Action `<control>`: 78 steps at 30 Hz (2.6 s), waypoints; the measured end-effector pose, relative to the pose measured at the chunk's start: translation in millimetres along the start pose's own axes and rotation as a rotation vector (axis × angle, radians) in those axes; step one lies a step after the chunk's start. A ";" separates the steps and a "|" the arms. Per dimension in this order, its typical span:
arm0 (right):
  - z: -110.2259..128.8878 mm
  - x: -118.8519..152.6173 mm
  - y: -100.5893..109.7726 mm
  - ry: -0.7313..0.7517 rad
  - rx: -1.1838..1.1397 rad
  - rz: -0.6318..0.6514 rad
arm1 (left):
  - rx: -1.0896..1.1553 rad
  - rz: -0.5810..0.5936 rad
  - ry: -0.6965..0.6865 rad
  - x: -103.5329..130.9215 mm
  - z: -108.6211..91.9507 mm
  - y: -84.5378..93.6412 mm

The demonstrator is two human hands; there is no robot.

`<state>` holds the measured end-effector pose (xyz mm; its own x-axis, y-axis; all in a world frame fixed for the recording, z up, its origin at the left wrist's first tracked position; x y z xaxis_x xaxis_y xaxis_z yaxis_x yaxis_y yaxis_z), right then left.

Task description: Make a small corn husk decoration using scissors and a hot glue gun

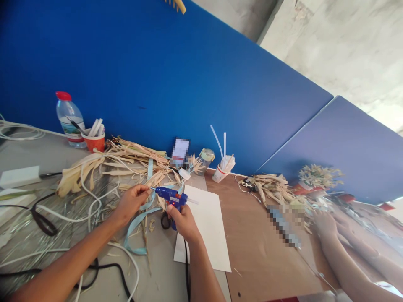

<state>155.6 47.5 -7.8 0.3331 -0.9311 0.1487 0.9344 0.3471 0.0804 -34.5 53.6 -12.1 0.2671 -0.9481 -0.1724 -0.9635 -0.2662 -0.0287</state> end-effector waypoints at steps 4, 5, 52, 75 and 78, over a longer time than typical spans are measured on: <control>-3.0 -1.5 0.0 0.005 0.103 -0.023 | 0.002 -0.011 -0.005 -1.2 1.6 0.6; -3.1 -1.7 -0.1 0.007 0.121 -0.030 | -0.003 -0.013 -0.006 -1.2 1.4 0.8; 20.9 5.3 21.1 -0.042 0.006 -0.417 | 0.378 0.106 0.185 6.5 -3.5 -10.9; -20.5 46.4 75.7 -0.261 1.080 -0.667 | 0.812 0.248 0.314 13.9 -16.4 -16.7; -21.4 50.4 79.7 -0.244 1.084 -0.669 | 0.811 0.255 0.310 13.8 -15.3 -16.6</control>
<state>249.6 25.8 -14.9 -0.2947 -0.9534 -0.0648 0.2935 -0.1548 0.9433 -14.5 42.3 1.0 -0.0763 -0.9971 0.0010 -0.6799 0.0513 -0.7316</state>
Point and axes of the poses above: each hand's wrist, its own x-axis away from the middle knuckle, its own y-axis out of the back of the hand, z = x × y, the point moved 4 cm from there along -x, towards the middle knuckle, and after that the axes turned 8 degrees about -y, right-handed, at the moved point
